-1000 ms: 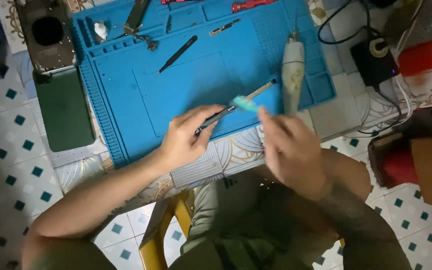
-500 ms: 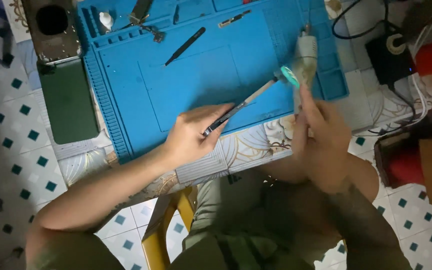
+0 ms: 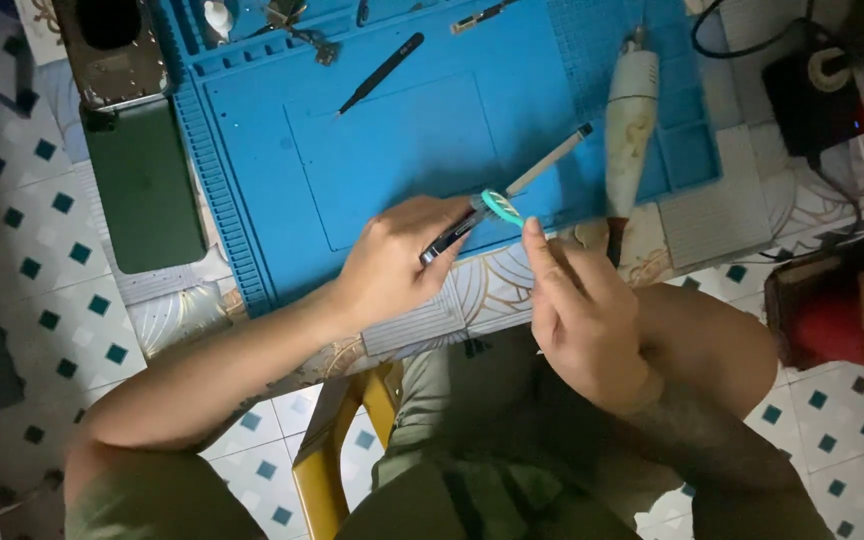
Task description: Using a handheld rotary tool to grind and smooth the edges of a mobile phone frame on a repair bench.
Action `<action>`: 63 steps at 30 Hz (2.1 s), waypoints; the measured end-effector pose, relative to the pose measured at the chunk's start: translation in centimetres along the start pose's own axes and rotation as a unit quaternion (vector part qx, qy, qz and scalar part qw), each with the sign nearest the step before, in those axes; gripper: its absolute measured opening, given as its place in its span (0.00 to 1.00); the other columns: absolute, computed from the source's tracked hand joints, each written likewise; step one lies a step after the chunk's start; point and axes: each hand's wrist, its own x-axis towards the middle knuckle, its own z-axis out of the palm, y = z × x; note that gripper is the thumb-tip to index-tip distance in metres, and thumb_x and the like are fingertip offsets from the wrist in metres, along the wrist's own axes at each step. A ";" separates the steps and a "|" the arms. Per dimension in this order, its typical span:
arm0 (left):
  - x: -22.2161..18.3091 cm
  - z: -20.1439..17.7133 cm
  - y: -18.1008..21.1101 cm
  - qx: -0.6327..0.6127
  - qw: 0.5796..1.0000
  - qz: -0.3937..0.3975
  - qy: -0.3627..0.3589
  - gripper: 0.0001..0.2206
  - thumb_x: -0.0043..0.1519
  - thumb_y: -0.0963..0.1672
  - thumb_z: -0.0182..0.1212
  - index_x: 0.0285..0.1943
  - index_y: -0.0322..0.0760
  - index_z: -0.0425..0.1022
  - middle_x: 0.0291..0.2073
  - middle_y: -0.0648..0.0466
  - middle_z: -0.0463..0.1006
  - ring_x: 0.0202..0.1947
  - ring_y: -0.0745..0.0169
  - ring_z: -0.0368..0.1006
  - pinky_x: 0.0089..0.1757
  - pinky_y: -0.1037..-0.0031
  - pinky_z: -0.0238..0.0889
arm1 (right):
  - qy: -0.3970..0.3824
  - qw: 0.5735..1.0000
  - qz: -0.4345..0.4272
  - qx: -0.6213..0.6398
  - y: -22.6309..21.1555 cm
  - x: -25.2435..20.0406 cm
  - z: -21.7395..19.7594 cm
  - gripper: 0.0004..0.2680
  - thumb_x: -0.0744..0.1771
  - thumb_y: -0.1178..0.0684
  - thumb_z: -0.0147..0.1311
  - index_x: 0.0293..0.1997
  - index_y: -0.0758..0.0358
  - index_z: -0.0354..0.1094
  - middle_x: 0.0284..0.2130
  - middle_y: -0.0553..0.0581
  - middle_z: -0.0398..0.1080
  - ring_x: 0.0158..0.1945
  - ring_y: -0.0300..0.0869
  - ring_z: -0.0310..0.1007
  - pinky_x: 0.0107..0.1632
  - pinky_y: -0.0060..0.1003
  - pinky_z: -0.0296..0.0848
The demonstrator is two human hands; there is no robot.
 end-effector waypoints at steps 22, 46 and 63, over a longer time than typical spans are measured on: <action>-1.3 1.2 -2.0 -0.003 1.000 -0.005 0.008 0.13 0.68 0.41 0.53 0.58 0.32 0.79 0.44 0.42 0.84 0.38 0.41 0.82 0.43 0.56 0.77 | 0.082 0.991 -0.087 -0.058 3.4 0.1 0.0 0.13 0.67 0.67 0.55 0.57 0.66 0.80 0.36 0.68 0.73 0.30 0.51 0.68 0.36 0.40 0.71; -0.4 0.0 -0.5 -0.008 0.999 -0.004 -0.034 0.12 0.70 0.40 0.51 0.55 0.28 0.78 0.41 0.39 0.84 0.38 0.41 0.82 0.41 0.53 0.78 | 0.057 0.992 -0.091 -0.071 4.5 -1.1 1.0 0.16 0.66 0.66 0.56 0.61 0.69 0.77 0.47 0.71 0.77 0.43 0.57 0.77 0.49 0.46 0.76; -0.8 0.2 -1.1 0.009 0.998 0.018 -0.055 0.13 0.69 0.39 0.55 0.60 0.21 0.74 0.52 0.37 0.81 0.50 0.41 0.80 0.53 0.59 0.74 | 0.150 0.971 -0.148 -0.109 22.2 11.2 -2.7 0.11 0.73 0.64 0.65 0.60 0.73 0.68 0.53 0.73 0.69 0.53 0.62 0.71 0.57 0.53 0.65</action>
